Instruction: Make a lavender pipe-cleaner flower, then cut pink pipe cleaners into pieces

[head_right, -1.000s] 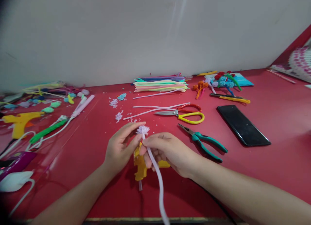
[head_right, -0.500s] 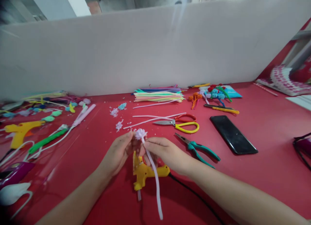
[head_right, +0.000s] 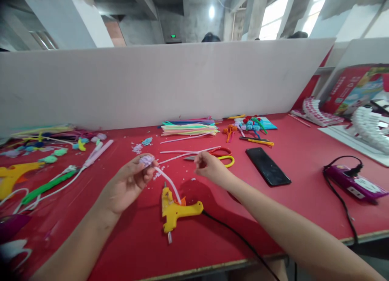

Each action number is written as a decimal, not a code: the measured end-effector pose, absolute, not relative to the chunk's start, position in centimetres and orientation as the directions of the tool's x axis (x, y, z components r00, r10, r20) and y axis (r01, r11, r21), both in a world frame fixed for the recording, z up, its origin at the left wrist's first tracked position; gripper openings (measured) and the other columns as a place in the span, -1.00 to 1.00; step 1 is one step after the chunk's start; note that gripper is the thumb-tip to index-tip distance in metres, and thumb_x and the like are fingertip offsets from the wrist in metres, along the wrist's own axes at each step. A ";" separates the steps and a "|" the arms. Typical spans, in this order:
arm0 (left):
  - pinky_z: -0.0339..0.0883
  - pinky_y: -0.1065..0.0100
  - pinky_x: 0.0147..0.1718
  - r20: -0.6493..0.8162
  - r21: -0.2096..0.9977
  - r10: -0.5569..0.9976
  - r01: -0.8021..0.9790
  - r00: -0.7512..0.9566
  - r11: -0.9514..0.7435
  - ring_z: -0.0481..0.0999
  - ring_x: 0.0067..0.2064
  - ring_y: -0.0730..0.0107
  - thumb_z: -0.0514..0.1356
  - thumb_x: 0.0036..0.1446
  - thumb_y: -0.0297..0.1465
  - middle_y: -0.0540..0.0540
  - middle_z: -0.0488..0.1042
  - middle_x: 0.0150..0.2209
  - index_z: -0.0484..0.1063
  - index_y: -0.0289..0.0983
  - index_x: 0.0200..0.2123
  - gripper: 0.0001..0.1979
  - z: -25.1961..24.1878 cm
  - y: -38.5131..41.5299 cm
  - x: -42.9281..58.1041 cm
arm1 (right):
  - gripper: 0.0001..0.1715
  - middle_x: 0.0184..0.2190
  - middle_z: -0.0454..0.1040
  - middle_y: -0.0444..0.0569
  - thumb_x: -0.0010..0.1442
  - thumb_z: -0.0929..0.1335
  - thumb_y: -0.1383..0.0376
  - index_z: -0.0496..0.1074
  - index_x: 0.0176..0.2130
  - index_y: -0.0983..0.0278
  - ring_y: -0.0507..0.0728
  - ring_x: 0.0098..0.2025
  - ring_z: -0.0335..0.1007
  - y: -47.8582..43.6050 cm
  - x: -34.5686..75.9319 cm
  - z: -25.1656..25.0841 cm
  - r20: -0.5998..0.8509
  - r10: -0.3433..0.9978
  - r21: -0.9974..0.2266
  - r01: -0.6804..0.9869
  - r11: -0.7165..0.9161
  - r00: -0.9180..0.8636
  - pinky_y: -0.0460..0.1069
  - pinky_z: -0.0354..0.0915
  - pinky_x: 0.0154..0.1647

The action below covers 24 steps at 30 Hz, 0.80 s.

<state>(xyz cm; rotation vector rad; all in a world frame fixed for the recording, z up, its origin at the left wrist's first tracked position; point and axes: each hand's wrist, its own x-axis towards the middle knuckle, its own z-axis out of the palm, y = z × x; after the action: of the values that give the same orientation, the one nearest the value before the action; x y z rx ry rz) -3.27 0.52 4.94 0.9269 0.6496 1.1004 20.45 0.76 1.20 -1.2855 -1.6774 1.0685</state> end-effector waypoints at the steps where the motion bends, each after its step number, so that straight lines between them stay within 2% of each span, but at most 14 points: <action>1: 0.38 0.60 -0.41 0.009 0.876 0.950 -0.460 0.314 0.143 0.47 -0.39 0.56 0.17 0.03 -0.53 -0.11 0.51 -0.34 0.42 -0.35 -0.26 -0.85 5.2 0.5 -3.5 | -0.79 -0.61 0.26 -0.24 -0.03 0.35 0.24 0.20 -0.44 0.25 -0.04 -0.58 0.18 0.5 20.6 1.0 0.065 0.976 -0.916 0.376 0.142 -0.209 -0.14 0.12 -0.55; 5: 0.43 0.56 -0.32 0.018 0.877 0.977 -0.473 0.213 0.087 0.52 -0.31 0.48 0.14 0.08 -0.49 -0.17 0.53 -0.29 0.45 -0.39 -0.24 -0.83 6.3 -0.1 -3.9 | -0.73 -0.72 0.25 -0.25 0.04 0.31 0.13 0.19 -0.50 0.24 -0.03 -0.68 0.15 -1.5 20.9 0.3 0.028 0.976 -0.833 0.535 0.143 -0.217 -0.14 0.05 -0.65; 10: 0.43 0.47 -0.21 0.037 0.883 0.973 -0.464 0.226 0.074 0.52 -0.19 0.35 0.12 0.08 -0.49 -0.19 0.53 -0.22 0.46 -0.37 -0.19 -0.79 6.6 -0.8 -3.5 | -0.58 -0.74 0.28 -0.18 0.18 0.16 0.08 0.20 -0.59 0.25 0.00 -0.67 0.21 -2.4 22.9 0.2 0.074 0.984 -0.652 0.738 0.172 -0.163 -0.11 0.07 -0.59; 13: 0.41 0.44 -0.17 0.046 0.903 0.961 -0.423 0.272 0.077 0.50 -0.15 0.31 0.15 0.05 -0.52 -0.20 0.52 -0.20 0.47 -0.38 -0.20 -0.79 6.3 -1.1 -2.9 | -0.71 -0.48 0.46 -0.05 0.22 0.12 0.23 0.32 -0.38 0.26 0.07 -0.43 0.37 -1.5 25.0 0.4 0.136 0.987 -0.512 0.847 0.141 -0.082 -0.10 0.14 -0.44; 15: 0.40 0.44 -0.16 0.054 0.913 0.954 -0.402 0.294 0.073 0.49 -0.13 0.30 0.17 0.03 -0.52 -0.19 0.52 -0.20 0.47 -0.38 -0.23 -0.81 6.2 -1.3 -2.3 | -0.79 -0.30 0.48 0.02 0.17 0.16 0.32 0.33 -0.24 0.27 0.11 -0.27 0.39 -0.7 26.3 0.6 0.143 0.988 -0.414 0.903 0.115 -0.060 -0.09 0.15 -0.36; 17: 0.40 0.45 -0.20 0.059 0.918 0.947 -0.391 0.316 0.073 0.51 -0.18 0.33 0.19 0.03 -0.49 -0.16 0.52 -0.25 0.47 -0.36 -0.26 -0.84 6.1 -1.5 -1.5 | -0.80 -0.31 0.48 0.07 0.10 0.22 0.34 0.36 -0.26 0.29 0.15 -0.27 0.40 -0.3 27.2 0.7 0.096 0.993 -0.316 0.944 0.092 -0.065 -0.07 0.15 -0.35; 21: 0.37 0.55 -0.48 0.064 0.939 0.927 -0.337 0.369 0.069 0.48 -0.44 0.51 0.21 0.02 -0.47 -0.04 0.49 -0.44 0.45 -0.32 -0.27 -0.84 5.9 -1.7 -0.2 | -0.81 -0.40 0.49 0.13 0.04 0.28 0.24 0.40 -0.38 0.31 0.25 -0.33 0.41 -1.2 28.0 0.6 -0.019 0.994 -0.171 0.980 0.098 -0.103 -0.02 0.16 -0.40; 24: 0.36 0.53 -0.44 0.065 0.954 0.924 -0.295 0.377 0.053 0.47 -0.44 0.52 0.21 0.00 -0.49 -0.04 0.48 -0.41 0.43 -0.31 -0.24 -0.81 5.8 -1.7 0.4 | -0.72 -0.31 0.47 0.13 0.04 0.28 0.15 0.40 -0.31 0.30 0.27 -0.26 0.39 -2.8 28.2 0.3 -0.046 0.987 -0.137 0.980 0.147 -0.155 0.01 0.18 -0.34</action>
<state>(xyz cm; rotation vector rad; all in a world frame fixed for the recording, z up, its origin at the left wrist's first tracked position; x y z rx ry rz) 0.37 -1.67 5.81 1.1503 0.7019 1.0523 28.17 -2.80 0.33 -2.0061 -2.3376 0.2076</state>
